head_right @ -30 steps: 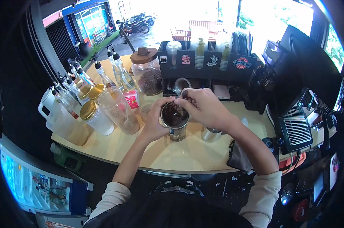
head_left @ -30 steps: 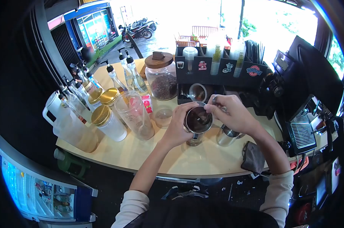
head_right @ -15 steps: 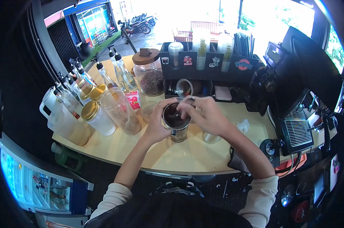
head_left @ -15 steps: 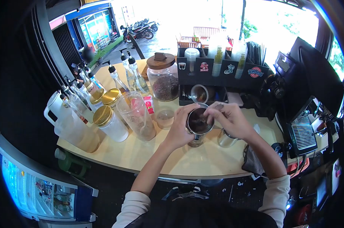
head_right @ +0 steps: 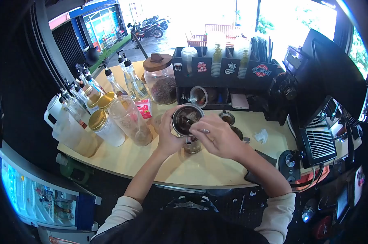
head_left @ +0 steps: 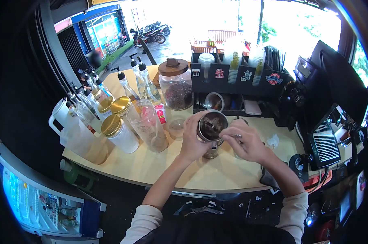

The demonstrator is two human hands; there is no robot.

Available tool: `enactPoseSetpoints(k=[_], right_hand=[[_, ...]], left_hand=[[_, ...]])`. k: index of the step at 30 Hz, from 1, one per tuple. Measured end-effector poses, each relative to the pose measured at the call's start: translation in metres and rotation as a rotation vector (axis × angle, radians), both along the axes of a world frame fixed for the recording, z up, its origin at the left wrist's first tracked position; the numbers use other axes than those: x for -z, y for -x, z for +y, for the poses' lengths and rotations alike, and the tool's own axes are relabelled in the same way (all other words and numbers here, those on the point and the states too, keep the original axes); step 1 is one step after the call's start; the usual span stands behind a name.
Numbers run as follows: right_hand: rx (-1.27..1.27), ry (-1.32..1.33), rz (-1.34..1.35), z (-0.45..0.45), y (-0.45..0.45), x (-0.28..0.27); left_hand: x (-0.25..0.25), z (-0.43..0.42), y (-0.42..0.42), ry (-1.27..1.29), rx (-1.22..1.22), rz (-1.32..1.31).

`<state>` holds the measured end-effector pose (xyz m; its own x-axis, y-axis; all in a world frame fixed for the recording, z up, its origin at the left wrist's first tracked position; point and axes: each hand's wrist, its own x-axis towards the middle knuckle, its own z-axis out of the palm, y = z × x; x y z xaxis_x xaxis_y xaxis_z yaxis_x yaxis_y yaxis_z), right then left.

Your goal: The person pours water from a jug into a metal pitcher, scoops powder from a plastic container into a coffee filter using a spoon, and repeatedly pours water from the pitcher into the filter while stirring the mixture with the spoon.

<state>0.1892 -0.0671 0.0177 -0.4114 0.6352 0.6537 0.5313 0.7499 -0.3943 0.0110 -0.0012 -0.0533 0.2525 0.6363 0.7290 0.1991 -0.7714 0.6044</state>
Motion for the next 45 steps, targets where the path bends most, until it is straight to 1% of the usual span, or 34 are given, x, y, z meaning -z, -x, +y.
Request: enactPoseSetpoints(k=[3,5,6,8,9,11,12,14,18,20,21,23,27,29,32,33,35,38,40,42,43,45], right_hand=[[-0.045,-0.045,-0.033,-0.001,0.001,0.0],[0.031,0.004,0.084,0.001,0.001,0.0],[0.033,0.004,0.085,0.001,0.0,0.001],[-0.019,0.108,0.103,0.001,-0.001,0.003],[-0.018,0.107,0.104,0.001,-0.002,0.002],[0.016,0.014,0.097,0.004,-0.005,0.0],[0.016,0.015,0.096,0.004,-0.005,-0.001],[0.033,0.167,0.158,0.004,-0.003,-0.003],[0.036,0.154,0.132,0.006,-0.007,-0.002],[0.046,0.158,0.25,0.008,-0.005,-0.007],[0.046,0.158,0.25,0.008,-0.004,-0.007],[-0.016,0.171,0.105,0.008,-0.004,-0.008],[0.025,0.221,0.202,0.013,-0.007,-0.017],[-0.121,0.152,0.097,0.019,-0.008,-0.016],[-0.101,0.127,0.024,0.021,-0.009,-0.027],[-0.101,0.127,0.024,0.022,-0.011,-0.032],[-0.097,0.241,-0.014,0.024,-0.014,-0.041],[-0.169,0.201,-0.046,0.025,-0.006,-0.034],[-0.148,0.169,-0.076,0.023,-0.002,-0.036],[-0.103,0.163,0.102,0.026,-0.003,-0.034],[-0.105,0.162,0.1,0.025,-0.003,-0.032],[-0.023,0.245,0.121,0.022,-0.003,-0.029]], left_hand=[[-0.001,0.0,-0.002,-0.037,-0.03,-0.028],[0.0,-0.001,-0.004,-0.019,-0.05,-0.041],[0.0,-0.001,-0.004,-0.019,-0.048,-0.04],[-0.001,0.001,-0.004,-0.041,-0.019,-0.039],[-0.003,0.002,-0.002,-0.043,-0.018,-0.038],[-0.008,0.004,0.005,-0.083,0.06,0.099],[-0.009,0.006,0.007,-0.081,0.06,0.099],[-0.013,0.01,0.01,-0.109,0.105,0.143],[-0.02,0.014,0.016,-0.142,0.127,0.186],[-0.024,0.015,0.019,-0.153,0.122,0.227],[-0.025,0.015,0.019,-0.154,0.121,0.227],[-0.029,0.015,0.02,-0.183,0.117,0.273],[-0.036,0.013,0.021,-0.167,0.126,0.324],[-0.038,0.016,0.022,-0.181,0.144,0.354],[-0.04,0.016,0.024,-0.171,0.159,0.393],[-0.041,0.016,0.024,-0.172,0.159,0.394],[-0.044,0.015,0.024,-0.198,0.128,0.408],[-0.039,0.017,0.022,-0.206,0.136,0.398],[-0.038,0.015,0.02,-0.192,0.135,0.36],[-0.035,0.015,0.021,-0.178,0.13,0.321],[-0.032,0.017,0.022,-0.167,0.122,0.281],[-0.03,0.017,0.023,-0.16,0.113,0.239]])
